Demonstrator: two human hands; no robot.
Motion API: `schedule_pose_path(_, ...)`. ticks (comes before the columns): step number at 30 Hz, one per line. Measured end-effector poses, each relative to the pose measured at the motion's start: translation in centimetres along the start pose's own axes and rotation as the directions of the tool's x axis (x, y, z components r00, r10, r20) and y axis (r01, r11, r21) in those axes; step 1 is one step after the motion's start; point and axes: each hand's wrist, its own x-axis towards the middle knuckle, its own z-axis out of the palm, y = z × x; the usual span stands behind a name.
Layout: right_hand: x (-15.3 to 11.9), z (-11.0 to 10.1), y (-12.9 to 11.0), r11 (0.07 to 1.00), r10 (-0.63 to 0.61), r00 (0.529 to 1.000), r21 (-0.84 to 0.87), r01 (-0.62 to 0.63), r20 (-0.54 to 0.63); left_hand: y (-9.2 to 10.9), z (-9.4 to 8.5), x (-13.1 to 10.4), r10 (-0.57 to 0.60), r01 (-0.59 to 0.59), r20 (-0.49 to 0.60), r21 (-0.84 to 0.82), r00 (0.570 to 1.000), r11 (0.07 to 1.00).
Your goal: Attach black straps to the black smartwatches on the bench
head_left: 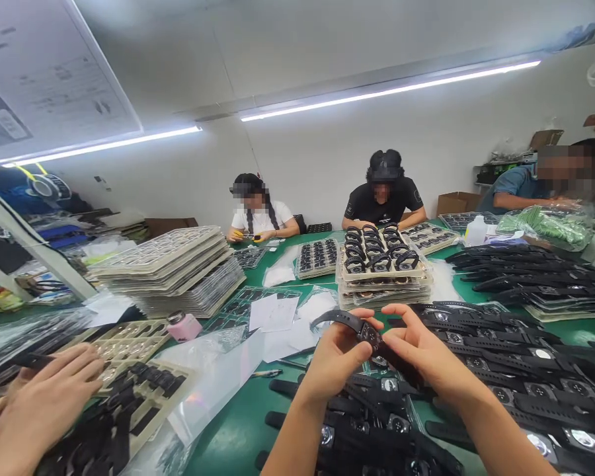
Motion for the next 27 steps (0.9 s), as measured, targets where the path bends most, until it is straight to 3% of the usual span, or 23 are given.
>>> schedule_pose_path(3,0.0,-1.5,0.6,0.954,0.054,0.998,-0.295,-0.057,-0.021,-0.1,-1.3,0.3,0.129,-0.151,-0.226,-0.084,0.966,0.985)
schedule_pose_path(5,0.2,-1.8,1.1,0.919,0.043,0.998,-0.391,-0.053,-0.035,-0.1,-1.9,0.5,0.132,-0.187,-0.288,-0.172,0.948,0.967)
schedule_pose_path(8,0.4,-1.5,1.7,0.881,-0.038,0.997,-0.472,0.004,-0.062,-0.1,-2.2,0.6,0.1,-0.157,-0.217,-0.265,0.971,0.951)
schedule_pose_path(13,-0.2,-1.2,1.3,0.75,-0.333,0.942,-0.615,0.243,-0.033,-0.3,-1.8,0.6,0.115,-0.151,-0.139,-0.282,0.984,0.948)
schedule_pose_path(15,-0.7,-1.6,0.8,0.742,-0.337,0.941,-0.62,0.255,-0.016,-0.3,-1.7,0.5,0.105,-0.137,-0.119,-0.309,0.987,0.941)
schedule_pose_path(20,-1.0,-1.9,0.5,0.828,-0.176,0.982,-0.529,0.186,0.07,-0.4,-1.8,0.3,0.033,-0.074,-0.121,-0.351,0.992,0.933)
schedule_pose_path(27,-0.3,-0.9,0.9,0.917,-0.194,0.981,-0.357,0.181,-0.001,-0.8,-2.2,0.4,-0.032,-0.012,-0.121,-0.347,0.992,0.938)
